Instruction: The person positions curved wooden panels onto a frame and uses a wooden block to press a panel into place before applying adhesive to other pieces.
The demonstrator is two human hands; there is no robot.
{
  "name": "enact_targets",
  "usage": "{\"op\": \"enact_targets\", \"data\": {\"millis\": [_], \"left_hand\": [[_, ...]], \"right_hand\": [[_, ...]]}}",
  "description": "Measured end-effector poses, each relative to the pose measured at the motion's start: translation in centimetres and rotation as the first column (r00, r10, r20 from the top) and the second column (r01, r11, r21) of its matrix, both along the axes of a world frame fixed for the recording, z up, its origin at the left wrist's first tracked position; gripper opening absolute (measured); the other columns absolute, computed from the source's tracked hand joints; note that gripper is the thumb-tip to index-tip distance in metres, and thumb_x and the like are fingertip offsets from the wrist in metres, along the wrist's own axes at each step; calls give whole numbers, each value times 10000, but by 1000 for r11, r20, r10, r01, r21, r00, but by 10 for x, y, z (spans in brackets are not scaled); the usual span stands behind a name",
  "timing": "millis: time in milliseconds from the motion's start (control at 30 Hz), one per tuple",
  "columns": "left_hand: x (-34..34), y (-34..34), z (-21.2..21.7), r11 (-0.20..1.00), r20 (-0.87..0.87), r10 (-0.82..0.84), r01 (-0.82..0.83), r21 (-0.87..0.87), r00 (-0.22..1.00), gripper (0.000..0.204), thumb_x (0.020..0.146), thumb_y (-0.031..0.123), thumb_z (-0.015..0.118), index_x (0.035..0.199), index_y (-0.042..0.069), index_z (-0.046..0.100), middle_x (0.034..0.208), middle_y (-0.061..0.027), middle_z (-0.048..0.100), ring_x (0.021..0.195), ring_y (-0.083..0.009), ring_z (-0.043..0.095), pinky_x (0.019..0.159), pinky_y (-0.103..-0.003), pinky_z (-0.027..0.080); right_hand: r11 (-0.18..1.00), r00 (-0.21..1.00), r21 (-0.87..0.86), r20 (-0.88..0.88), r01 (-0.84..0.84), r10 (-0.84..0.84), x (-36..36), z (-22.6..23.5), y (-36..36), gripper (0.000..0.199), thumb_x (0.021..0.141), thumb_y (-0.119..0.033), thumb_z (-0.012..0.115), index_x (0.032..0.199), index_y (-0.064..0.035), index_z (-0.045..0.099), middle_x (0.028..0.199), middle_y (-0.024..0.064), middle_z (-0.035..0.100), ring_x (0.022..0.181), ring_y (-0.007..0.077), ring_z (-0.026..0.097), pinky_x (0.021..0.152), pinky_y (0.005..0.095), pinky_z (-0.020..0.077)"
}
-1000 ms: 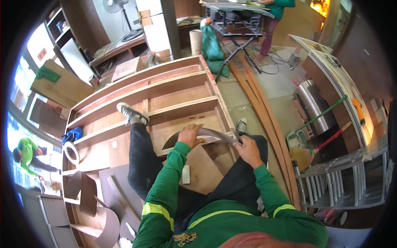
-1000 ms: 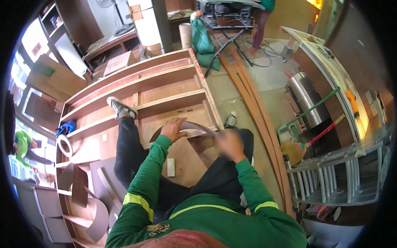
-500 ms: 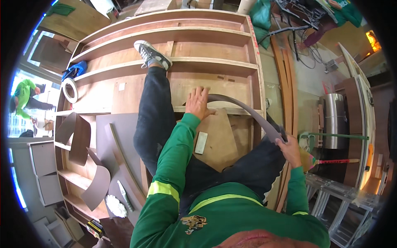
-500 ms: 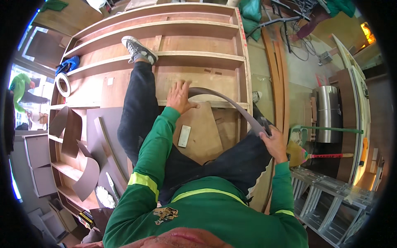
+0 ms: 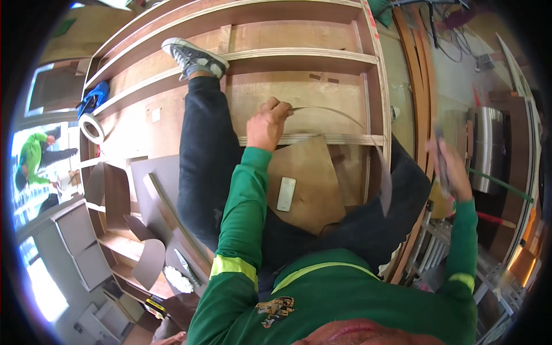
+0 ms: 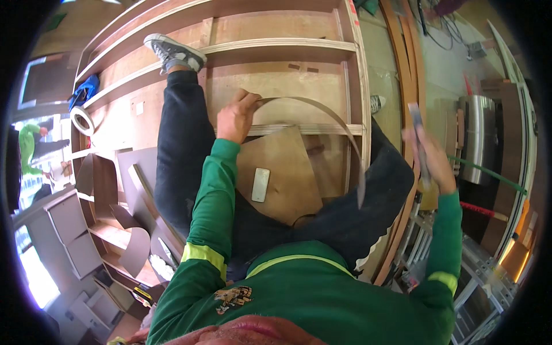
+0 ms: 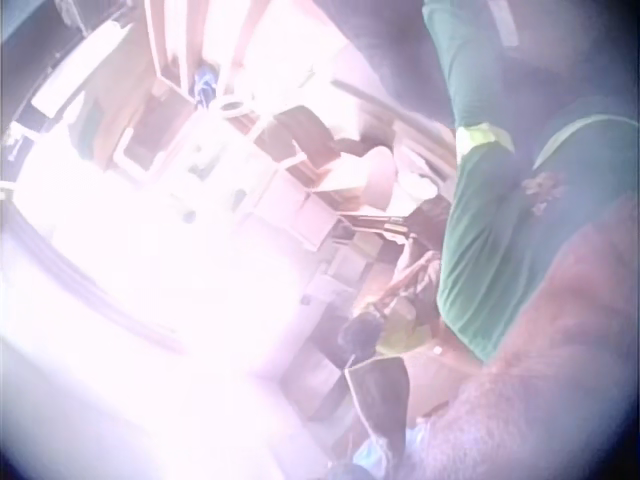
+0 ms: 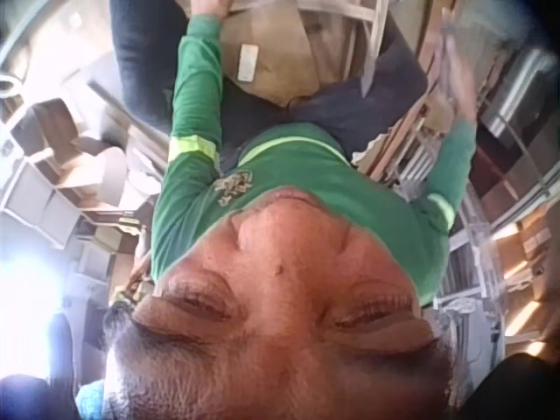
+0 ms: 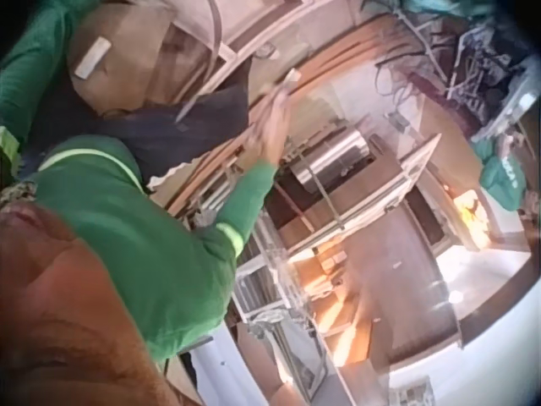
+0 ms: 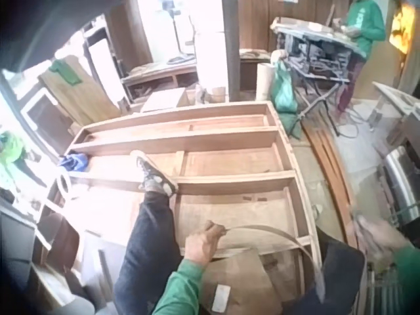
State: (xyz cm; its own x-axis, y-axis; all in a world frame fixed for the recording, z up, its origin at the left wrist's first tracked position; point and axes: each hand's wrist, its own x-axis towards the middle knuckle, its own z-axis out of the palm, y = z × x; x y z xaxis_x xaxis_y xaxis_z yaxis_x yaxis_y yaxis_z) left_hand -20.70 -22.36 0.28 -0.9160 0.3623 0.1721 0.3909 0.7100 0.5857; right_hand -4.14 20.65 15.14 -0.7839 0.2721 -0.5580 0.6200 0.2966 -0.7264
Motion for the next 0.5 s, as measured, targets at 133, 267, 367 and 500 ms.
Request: {"op": "enact_targets", "data": {"millis": [133,267,367,500], "left_hand": [[1,-7,25,995,-57,-66,61,-82,996,99,913,215,690,974,150,733,930,-50,639,845,-302,659,695,-428,525],[4,-13,40,987,17,-81,83,-136,997,112,902,196,702,996,149,739,911,-54,629,846,-288,654,699,-415,526],[4,-14,43,986,51,-62,69,-151,997,122,901,182,701,1011,150,742,911,-56,633,850,-288,658,705,-409,529],[-4,-12,40,991,90,-77,87,-105,993,128,911,162,686,1026,150,741,918,-62,644,849,-298,660,708,-411,528]], "right_hand": [[923,919,146,-124,-356,374,-123,-106,-31,425,1058,-384,476,1268,-23,553,842,28,549,692,133,518,623,327,435],[522,569,296,99,-800,816,-229,-218,-111,322,958,-234,567,1148,22,608,1172,246,634,1091,379,612,944,464,476],[380,471,482,77,-789,879,-263,-284,-167,290,891,-200,607,1083,15,632,1225,253,599,1178,404,574,997,491,459],[395,543,745,-53,-537,838,-280,-327,-201,349,875,-240,639,1132,-5,644,1270,246,585,1215,405,556,1017,494,455]]}}
